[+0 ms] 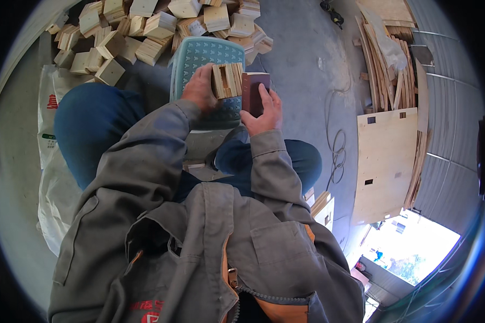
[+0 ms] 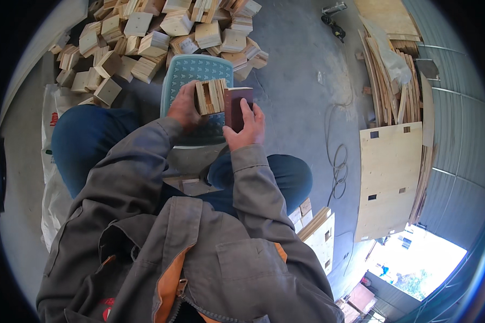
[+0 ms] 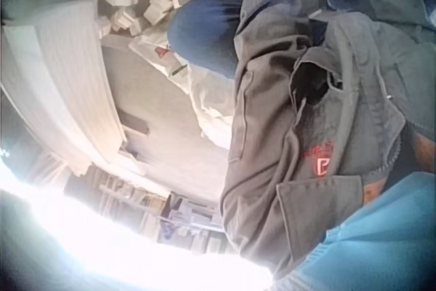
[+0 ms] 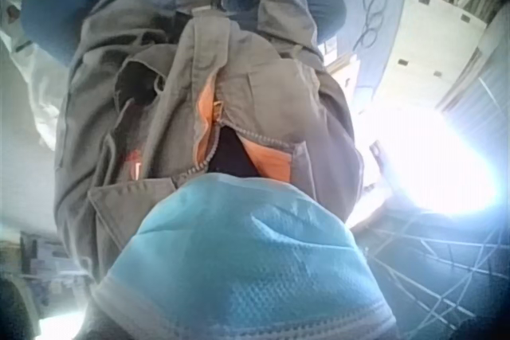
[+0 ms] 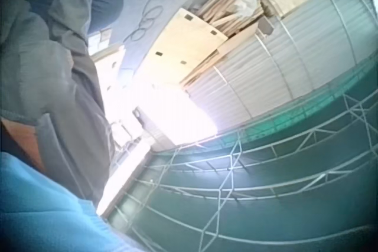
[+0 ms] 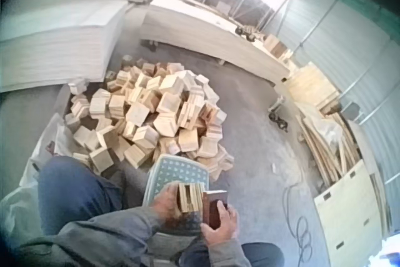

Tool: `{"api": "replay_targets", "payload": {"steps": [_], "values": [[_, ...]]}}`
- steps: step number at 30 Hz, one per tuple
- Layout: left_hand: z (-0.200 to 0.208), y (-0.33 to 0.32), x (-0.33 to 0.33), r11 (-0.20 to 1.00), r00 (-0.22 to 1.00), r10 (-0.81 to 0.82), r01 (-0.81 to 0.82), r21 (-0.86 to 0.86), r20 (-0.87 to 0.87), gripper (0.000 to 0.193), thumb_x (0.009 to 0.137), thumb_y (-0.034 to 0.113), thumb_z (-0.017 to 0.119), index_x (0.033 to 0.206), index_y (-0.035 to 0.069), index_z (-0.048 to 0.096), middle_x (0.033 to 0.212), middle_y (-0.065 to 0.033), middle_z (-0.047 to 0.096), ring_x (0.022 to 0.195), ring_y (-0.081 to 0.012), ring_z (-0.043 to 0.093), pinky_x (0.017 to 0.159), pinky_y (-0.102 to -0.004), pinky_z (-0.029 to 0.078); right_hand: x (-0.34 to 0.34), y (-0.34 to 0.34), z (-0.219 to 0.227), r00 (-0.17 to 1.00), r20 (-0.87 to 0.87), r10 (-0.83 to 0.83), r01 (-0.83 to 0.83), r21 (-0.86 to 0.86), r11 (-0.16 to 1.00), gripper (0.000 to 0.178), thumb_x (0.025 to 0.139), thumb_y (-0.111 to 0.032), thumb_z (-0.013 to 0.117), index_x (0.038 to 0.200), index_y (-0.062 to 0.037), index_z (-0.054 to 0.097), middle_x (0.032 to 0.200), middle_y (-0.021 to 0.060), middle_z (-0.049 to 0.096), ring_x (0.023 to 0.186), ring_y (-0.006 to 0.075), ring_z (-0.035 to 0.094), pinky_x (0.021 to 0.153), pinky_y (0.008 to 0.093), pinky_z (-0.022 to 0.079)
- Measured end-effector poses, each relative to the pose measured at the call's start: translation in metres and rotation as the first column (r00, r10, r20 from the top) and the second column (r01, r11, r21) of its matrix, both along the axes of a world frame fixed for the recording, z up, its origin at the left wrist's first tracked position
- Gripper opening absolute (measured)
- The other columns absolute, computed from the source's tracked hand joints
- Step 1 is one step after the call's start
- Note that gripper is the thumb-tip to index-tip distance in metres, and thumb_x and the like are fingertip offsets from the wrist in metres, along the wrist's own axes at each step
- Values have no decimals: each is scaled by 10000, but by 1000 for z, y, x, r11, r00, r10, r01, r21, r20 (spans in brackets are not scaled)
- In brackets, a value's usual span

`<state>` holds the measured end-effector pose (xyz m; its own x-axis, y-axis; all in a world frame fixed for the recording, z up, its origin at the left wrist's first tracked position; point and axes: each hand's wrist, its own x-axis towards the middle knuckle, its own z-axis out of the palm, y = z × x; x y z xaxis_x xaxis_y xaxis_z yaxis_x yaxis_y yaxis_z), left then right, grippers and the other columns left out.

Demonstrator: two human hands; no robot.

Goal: The person sits on the floor and sands small wooden blocks one by one using a sanding block. They pick up each block, rub its surfaces, and place the finished pieces into a nearby stack.

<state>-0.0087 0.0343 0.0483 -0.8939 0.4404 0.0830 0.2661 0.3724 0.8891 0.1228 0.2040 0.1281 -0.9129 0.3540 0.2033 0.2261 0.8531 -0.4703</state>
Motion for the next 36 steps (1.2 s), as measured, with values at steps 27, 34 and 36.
{"api": "replay_targets", "payload": {"steps": [27, 34, 36], "values": [[-3, -17, 11, 994, 994, -113, 113, 14, 0, 986, 652, 179, 920, 1485, 96, 398, 1388, -224, 520, 1322, -423, 522, 1136, -449, 458, -46, -8, 27, 991, 131, 10, -20, 76, 997, 737, 766, -166, 821, 1471, -172, 610, 1567, 249, 435, 1353, 470, 481, 1151, 504, 443], [12, -16, 16, 994, 993, -113, 112, 18, 41, 978, 668, 156, 910, 1493, 101, 386, 1404, -223, 508, 1334, -415, 522, 1147, -443, 457, -9, -6, 23, 996, -82, 28, -34, -70, 997, 802, 772, -263, 852, 1482, -38, 554, 1527, 303, 492, 1410, 449, 493, 1180, 511, 413], [3, -14, 16, 995, 994, -102, 102, 10, 31, 1000, 669, 145, 921, 1503, 88, 371, 1387, -222, 505, 1318, -413, 527, 1137, -442, 457, 29, -13, 16, 991, -112, 71, -86, -136, 987, 819, 773, -282, 864, 1477, -14, 543, 1512, 312, 500, 1384, 464, 511, 1159, 521, 431]]}}
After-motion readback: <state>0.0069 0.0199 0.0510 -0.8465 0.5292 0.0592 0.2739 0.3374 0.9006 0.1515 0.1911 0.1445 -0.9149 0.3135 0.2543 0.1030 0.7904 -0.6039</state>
